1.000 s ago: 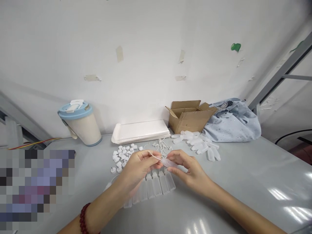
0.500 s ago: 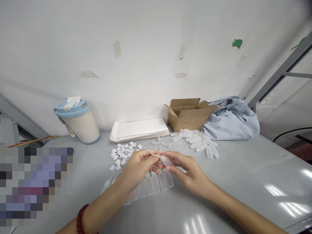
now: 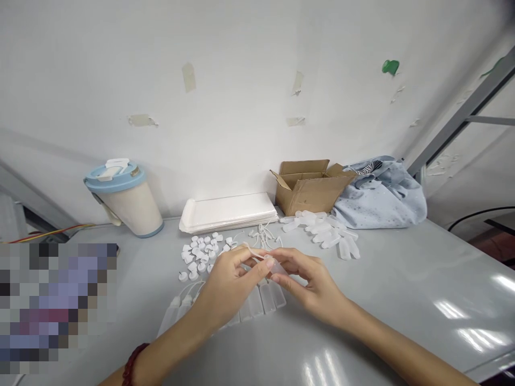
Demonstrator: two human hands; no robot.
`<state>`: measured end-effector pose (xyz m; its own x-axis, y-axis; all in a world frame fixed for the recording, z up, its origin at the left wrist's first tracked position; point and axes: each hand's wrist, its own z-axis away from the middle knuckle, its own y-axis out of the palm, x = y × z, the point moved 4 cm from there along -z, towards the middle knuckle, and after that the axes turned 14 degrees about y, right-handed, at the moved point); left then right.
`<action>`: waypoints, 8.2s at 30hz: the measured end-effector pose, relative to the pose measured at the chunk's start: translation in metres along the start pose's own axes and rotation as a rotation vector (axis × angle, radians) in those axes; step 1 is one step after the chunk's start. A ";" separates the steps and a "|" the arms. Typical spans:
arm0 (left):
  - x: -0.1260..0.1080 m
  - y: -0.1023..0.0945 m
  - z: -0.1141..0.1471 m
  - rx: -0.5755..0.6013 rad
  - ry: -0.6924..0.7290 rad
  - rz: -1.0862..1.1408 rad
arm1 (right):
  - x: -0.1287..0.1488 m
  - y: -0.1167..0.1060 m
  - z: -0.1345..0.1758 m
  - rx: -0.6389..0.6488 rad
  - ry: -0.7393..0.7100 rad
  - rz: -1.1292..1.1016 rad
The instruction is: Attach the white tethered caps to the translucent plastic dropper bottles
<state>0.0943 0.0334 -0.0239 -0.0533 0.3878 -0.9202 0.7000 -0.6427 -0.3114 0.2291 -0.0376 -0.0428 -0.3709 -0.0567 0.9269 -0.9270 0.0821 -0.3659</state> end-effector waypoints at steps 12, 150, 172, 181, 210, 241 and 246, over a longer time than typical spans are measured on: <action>0.000 0.001 0.003 -0.068 -0.058 0.004 | 0.001 -0.002 0.003 -0.193 -0.103 0.196; 0.011 0.012 0.000 -0.149 0.391 -0.578 | -0.040 -0.048 -0.036 -0.359 -0.067 0.522; 0.002 0.009 0.040 -0.268 0.700 -0.659 | -0.073 -0.059 -0.048 -0.393 0.074 0.743; 0.002 0.008 0.040 -0.239 0.717 -0.772 | -0.066 -0.060 -0.045 -0.401 0.188 0.682; 0.012 -0.001 0.039 -0.254 0.240 -0.257 | -0.009 -0.004 -0.009 0.191 0.324 -0.374; 0.007 0.007 0.039 -0.195 0.549 -0.573 | -0.004 0.007 -0.002 0.255 0.191 -0.306; 0.001 0.007 0.052 -0.411 0.826 -1.039 | -0.006 0.001 -0.004 0.167 0.223 -0.285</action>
<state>0.0621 -0.0051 -0.0398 -0.3414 0.9298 0.1379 0.7642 0.3599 -0.5352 0.2304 -0.0329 -0.0479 -0.0937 0.1652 0.9818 -0.9941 -0.0696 -0.0831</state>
